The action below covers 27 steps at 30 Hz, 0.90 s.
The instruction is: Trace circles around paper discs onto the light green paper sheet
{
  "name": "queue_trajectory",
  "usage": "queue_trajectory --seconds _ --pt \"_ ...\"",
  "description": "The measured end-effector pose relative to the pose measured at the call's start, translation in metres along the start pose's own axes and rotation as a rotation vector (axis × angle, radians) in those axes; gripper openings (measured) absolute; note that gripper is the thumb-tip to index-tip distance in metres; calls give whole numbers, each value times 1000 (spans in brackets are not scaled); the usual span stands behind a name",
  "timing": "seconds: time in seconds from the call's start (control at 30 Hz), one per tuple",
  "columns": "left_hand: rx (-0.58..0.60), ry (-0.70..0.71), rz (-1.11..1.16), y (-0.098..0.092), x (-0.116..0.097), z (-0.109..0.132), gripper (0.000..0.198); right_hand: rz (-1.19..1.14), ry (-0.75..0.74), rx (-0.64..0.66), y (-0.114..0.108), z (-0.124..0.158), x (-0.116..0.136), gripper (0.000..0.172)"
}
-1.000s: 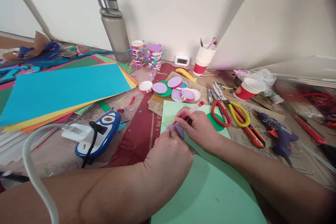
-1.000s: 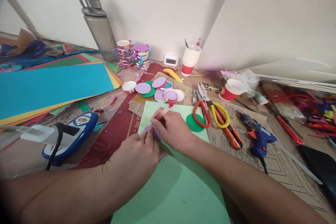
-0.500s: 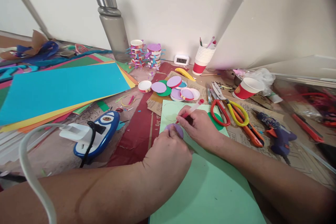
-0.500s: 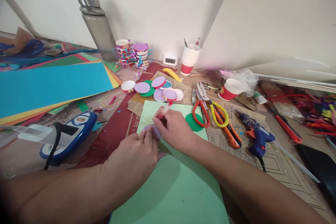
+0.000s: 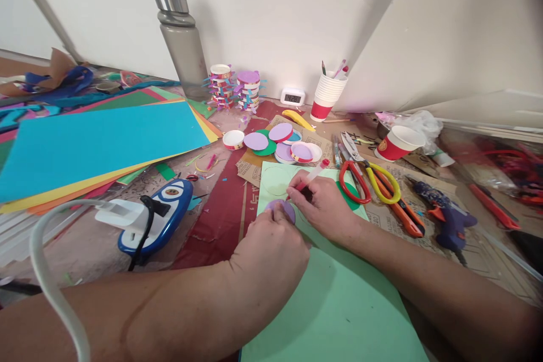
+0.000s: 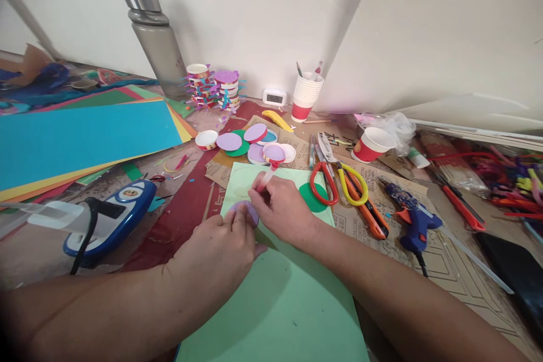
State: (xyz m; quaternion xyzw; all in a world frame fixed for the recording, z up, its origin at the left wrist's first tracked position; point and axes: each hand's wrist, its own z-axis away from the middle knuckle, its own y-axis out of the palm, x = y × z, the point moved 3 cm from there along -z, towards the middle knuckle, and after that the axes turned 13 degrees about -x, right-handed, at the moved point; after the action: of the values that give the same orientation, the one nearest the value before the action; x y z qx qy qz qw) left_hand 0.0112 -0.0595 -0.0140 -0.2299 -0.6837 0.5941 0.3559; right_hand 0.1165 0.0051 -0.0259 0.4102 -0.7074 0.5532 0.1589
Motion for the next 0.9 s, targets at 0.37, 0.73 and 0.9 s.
queue_trajectory --seconds 0.37,0.73,0.9 --pt "12 -39 37 -1 0 0 29 -21 -33 18 3 0 -1 20" --pt "45 13 -16 -3 0 -2 31 -9 -33 34 3 0 0 18" --pt "51 -2 4 -4 -1 -1 29 8 -26 20 1 1 0 19"
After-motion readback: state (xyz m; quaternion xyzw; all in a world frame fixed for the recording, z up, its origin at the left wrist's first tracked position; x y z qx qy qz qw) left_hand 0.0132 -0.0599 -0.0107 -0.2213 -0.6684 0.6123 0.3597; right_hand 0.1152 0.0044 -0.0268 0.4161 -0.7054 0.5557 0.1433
